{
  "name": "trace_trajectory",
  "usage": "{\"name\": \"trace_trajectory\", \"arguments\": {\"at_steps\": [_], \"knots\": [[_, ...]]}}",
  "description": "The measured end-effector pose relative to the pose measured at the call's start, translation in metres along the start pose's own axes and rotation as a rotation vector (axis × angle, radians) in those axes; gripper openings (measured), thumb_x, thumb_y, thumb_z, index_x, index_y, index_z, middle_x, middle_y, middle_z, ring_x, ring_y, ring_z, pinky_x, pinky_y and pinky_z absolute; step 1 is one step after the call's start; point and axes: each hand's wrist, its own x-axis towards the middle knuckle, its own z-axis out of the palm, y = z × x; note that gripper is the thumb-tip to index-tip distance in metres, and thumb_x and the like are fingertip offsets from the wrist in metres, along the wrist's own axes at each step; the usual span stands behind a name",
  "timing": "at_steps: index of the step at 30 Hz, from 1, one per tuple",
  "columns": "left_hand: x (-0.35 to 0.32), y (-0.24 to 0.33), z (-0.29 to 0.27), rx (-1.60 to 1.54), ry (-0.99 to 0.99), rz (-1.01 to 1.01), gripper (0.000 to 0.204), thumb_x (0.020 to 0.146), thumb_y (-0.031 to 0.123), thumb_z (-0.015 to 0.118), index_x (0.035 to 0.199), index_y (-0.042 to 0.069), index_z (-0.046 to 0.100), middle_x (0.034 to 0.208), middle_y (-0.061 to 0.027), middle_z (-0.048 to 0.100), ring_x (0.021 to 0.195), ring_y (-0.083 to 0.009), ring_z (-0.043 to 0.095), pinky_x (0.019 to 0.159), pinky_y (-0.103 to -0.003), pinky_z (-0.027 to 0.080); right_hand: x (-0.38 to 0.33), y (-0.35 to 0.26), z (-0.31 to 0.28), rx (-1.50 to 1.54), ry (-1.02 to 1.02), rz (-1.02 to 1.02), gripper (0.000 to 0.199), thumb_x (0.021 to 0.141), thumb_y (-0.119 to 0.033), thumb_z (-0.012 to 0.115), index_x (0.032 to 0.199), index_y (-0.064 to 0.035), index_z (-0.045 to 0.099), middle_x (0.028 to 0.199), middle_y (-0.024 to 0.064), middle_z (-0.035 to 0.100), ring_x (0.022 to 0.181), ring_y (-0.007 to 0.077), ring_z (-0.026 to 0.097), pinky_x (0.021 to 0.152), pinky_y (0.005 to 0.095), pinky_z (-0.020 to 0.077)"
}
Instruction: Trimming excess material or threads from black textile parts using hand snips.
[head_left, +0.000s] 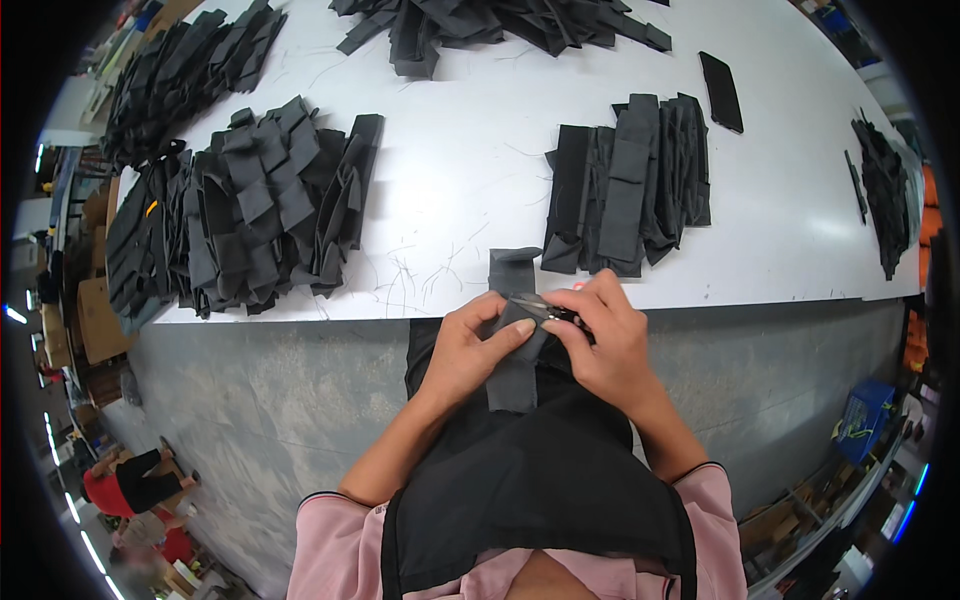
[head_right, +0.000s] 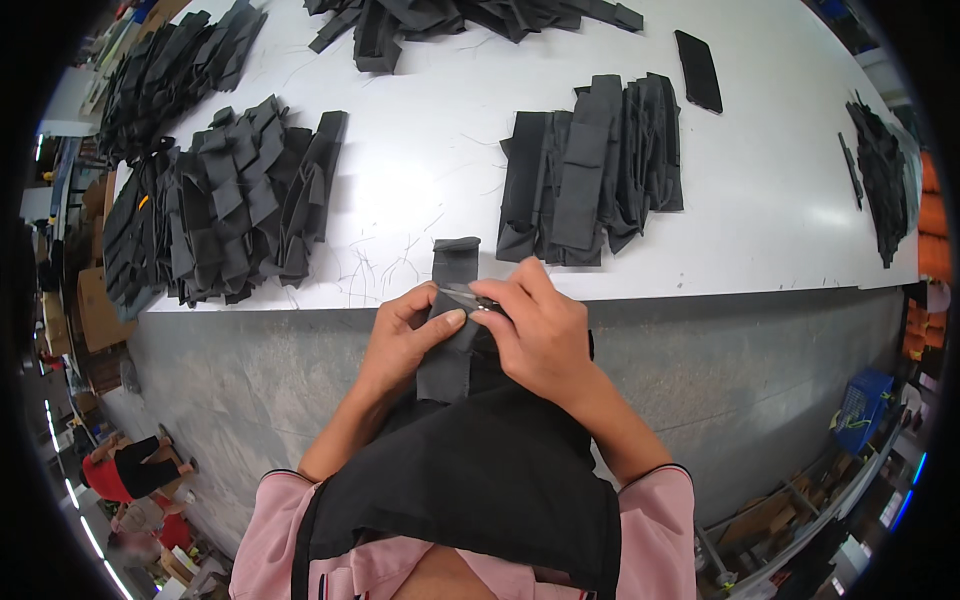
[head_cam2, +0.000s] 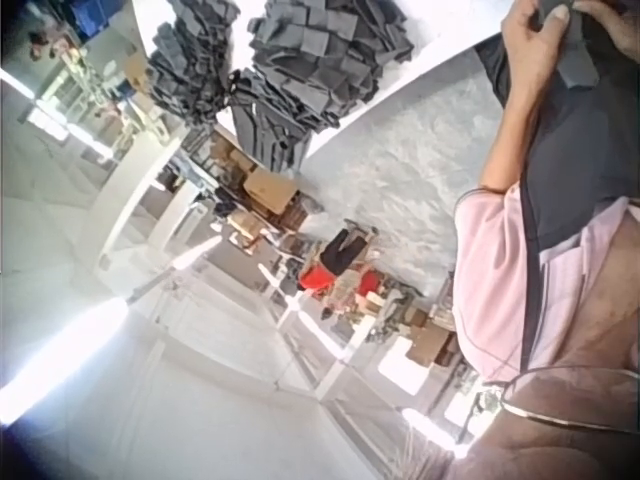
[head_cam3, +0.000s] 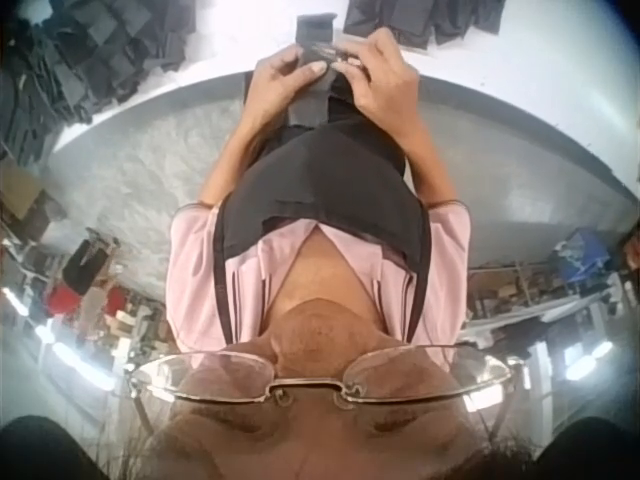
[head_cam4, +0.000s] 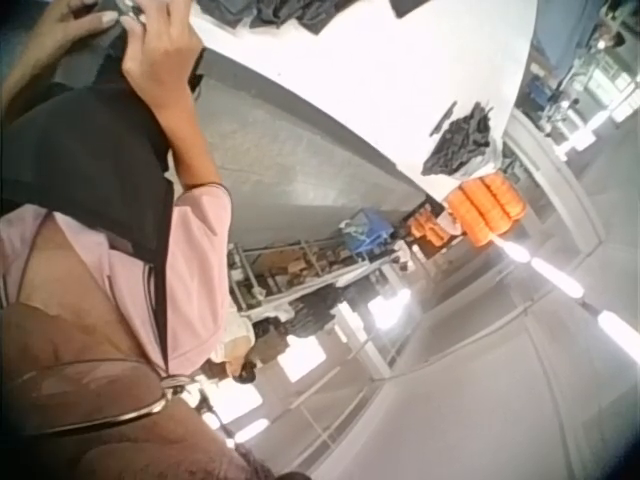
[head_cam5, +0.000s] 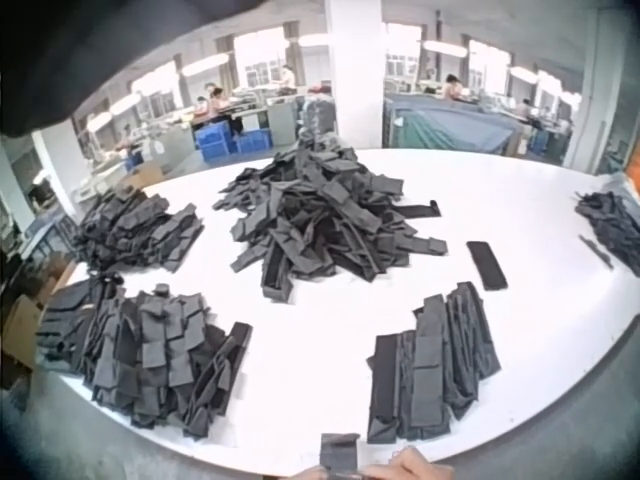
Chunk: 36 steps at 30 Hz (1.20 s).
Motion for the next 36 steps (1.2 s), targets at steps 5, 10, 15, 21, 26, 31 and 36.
{"name": "trace_trajectory", "arguments": {"at_steps": [5, 10, 15, 21, 26, 31, 36], "knots": [[0.004, -0.014, -0.005, -0.005, 0.06, 0.043, 0.015, 0.081, 0.013, 0.067, 0.082, 0.0, 0.06, 0.074, 0.0029, 0.049, 0.071, -0.0046, 0.042, 0.063, -0.021, 0.035, 0.0, -0.002, 0.001, 0.049, 0.085, 0.037, 0.02, 0.072, -0.002, 0.068, 0.091, -0.0048, 0.064, 0.075, 0.0063, 0.047, 0.056, 0.0192, 0.051, 0.051, 0.0297, 0.0425], [0.0, 0.002, 0.0, -0.045, 0.057, -0.041, 0.015, 0.083, 0.014, 0.066, 0.087, 0.0, 0.061, 0.077, 0.0036, 0.054, 0.07, -0.0037, 0.045, 0.063, -0.02, 0.038, -0.001, 0.006, 0.007, 0.049, 0.023, 0.046, 0.02, 0.072, -0.001, 0.068, 0.091, -0.0045, 0.064, 0.075, 0.007, 0.047, 0.057, 0.018, 0.052, 0.051, 0.0287, 0.0421], [-0.002, 0.008, -0.004, -0.267, 0.076, -0.127, 0.017, 0.085, 0.011, 0.063, 0.098, 0.0, 0.062, 0.089, -0.0016, 0.063, 0.079, -0.0051, 0.055, 0.071, -0.02, 0.045, -0.014, 0.005, -0.011, 0.104, 0.124, 0.172, 0.021, 0.071, 0.001, 0.068, 0.091, -0.0044, 0.064, 0.075, 0.0068, 0.046, 0.058, 0.0165, 0.049, 0.051, 0.0266, 0.0407], [-0.003, 0.01, -0.003, -0.265, 0.059, -0.119, 0.018, 0.085, 0.01, 0.062, 0.1, 0.0, 0.062, 0.089, -0.0019, 0.064, 0.078, -0.0056, 0.056, 0.07, -0.021, 0.046, -0.012, 0.004, -0.002, 0.005, 0.071, 0.034, 0.025, 0.071, 0.0, 0.07, 0.094, -0.0055, 0.063, 0.074, 0.0053, 0.046, 0.054, 0.0168, 0.047, 0.048, 0.0267, 0.0389], [0.001, 0.008, -0.004, -0.25, 0.106, -0.12, 0.019, 0.087, 0.016, 0.06, 0.098, 0.002, 0.063, 0.085, -0.0008, 0.064, 0.074, -0.0065, 0.058, 0.068, -0.02, 0.046, -0.015, 0.008, -0.001, 0.185, 0.11, 0.142, 0.031, 0.069, 0.002, 0.069, 0.099, -0.0062, 0.062, 0.076, 0.005, 0.045, 0.058, 0.016, 0.048, 0.051, 0.0259, 0.0394], [0.005, 0.002, -0.007, -0.312, 0.088, -0.226, 0.019, 0.09, 0.023, 0.059, 0.09, 0.004, 0.061, 0.079, 0.0021, 0.058, 0.071, -0.0031, 0.05, 0.064, -0.02, 0.042, 0.0, -0.011, 0.002, 0.257, -0.132, 0.176, 0.043, 0.067, 0.005, 0.067, 0.106, -0.0097, 0.06, 0.077, 0.0047, 0.045, 0.061, 0.0159, 0.048, 0.054, 0.0252, 0.0406], [-0.004, -0.018, -0.009, -0.448, 0.008, -0.149, 0.028, 0.091, 0.032, 0.057, 0.084, 0.005, 0.059, 0.073, 0.006, 0.05, 0.073, -0.0027, 0.047, 0.069, -0.018, 0.04, 0.007, 0.005, 0.03, 0.197, -0.001, -0.022, 0.023, 0.07, 0.003, 0.067, 0.091, -0.0043, 0.061, 0.072, 0.0044, 0.046, 0.054, 0.015, 0.047, 0.051, 0.0263, 0.0388]]}}
